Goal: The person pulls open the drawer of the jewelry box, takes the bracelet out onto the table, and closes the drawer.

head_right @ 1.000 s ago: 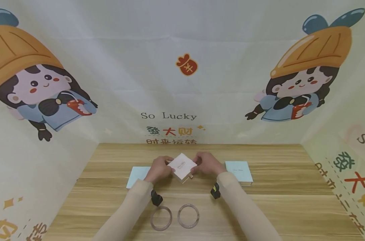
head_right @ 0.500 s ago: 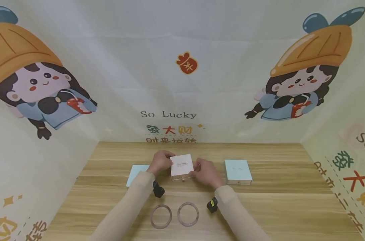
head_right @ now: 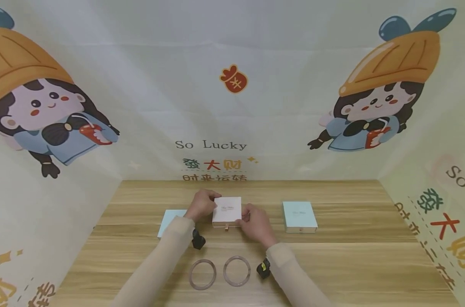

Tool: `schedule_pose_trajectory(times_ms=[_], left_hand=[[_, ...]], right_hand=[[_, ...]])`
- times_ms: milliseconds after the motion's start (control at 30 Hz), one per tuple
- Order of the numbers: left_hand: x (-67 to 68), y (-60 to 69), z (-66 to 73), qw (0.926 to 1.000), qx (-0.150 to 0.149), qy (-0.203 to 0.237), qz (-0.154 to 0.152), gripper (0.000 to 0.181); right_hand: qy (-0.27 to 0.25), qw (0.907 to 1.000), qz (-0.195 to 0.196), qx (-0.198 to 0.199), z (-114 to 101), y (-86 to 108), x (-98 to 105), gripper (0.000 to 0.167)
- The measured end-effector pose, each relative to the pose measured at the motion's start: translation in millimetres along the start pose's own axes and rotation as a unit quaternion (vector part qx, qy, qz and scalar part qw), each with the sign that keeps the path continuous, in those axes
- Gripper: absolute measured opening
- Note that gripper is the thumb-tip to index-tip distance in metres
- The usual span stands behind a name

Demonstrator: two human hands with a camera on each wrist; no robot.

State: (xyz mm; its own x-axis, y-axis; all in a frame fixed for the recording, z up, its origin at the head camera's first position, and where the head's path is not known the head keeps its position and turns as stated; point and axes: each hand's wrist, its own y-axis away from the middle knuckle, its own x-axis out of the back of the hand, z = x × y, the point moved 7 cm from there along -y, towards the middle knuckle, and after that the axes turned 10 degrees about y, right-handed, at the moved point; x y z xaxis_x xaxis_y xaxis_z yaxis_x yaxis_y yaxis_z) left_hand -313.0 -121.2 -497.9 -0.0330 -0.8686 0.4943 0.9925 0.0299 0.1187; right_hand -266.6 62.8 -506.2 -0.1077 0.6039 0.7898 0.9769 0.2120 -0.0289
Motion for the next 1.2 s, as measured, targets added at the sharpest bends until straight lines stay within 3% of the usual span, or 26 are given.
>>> schedule_pose_trajectory(times_ms=[200,467,667,900,1067,1200], left_hand=[[-0.8,-0.1,-0.9,0.9998,-0.005,-0.016,0.004,0.045],[-3.7,-0.5,0.0,0.9997,-0.019,-0.015,0.006,0.045],[-2.3,0.1,1.6,0.9996,-0.023,-0.014,0.013,0.046],[-3.6,-3.1,0.3,0.9997,-0.010,0.016,-0.016,0.054],[-2.7,-2.1,2.0,0.9984,-0.010,0.033,-0.045,0.054],[-10.3,0.5,13.8,0.9961,-0.048,0.013,-0.073,0.049]], right_hand=[[0.003,0.9999,-0.010,-0.009,4,-0.8,-4,0.015],[0.003,0.9997,-0.023,0.012,2,1.4,1,0.013],[0.029,0.9975,-0.029,0.057,0,6.9,11,0.033],[0.082,0.9892,-0.018,0.120,1,16.2,34,0.055],[0.115,0.9840,0.006,0.136,6,24.0,51,0.061],[0.123,0.9833,0.037,0.129,15,32.7,67,0.063]])
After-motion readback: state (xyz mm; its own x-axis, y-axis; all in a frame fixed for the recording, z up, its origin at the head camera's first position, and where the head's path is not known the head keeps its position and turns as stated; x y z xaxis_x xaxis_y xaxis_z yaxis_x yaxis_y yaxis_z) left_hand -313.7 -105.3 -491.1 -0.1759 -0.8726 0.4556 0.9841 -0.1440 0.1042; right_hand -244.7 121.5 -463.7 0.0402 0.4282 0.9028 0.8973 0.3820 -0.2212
